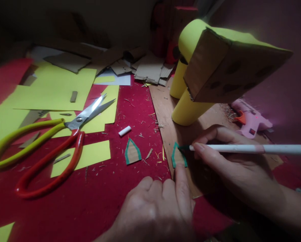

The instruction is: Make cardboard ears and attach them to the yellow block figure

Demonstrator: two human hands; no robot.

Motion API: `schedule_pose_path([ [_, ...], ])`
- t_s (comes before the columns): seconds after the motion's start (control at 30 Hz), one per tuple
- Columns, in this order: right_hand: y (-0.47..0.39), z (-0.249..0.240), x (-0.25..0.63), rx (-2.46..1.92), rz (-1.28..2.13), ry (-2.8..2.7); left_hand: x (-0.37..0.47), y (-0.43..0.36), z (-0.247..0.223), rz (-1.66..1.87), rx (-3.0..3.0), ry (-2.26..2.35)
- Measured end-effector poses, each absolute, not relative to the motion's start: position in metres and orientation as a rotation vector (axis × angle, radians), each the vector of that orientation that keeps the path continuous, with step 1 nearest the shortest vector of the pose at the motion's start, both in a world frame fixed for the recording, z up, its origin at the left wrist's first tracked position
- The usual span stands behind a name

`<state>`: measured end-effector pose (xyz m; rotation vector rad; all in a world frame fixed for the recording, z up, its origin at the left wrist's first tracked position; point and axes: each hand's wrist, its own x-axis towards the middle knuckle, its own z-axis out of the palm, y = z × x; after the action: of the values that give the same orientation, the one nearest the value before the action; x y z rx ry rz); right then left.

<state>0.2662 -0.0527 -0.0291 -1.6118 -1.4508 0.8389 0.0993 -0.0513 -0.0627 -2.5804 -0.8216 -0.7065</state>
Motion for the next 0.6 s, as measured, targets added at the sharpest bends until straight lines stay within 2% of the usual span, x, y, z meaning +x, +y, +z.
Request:
schedule_pose_path([
  [0.6, -0.05, -0.025, 0.2674, -1.646, 0.617, -1.632, 0.0987, -0.0502, -0.0643, -0.705, -2.605, -0.81],
])
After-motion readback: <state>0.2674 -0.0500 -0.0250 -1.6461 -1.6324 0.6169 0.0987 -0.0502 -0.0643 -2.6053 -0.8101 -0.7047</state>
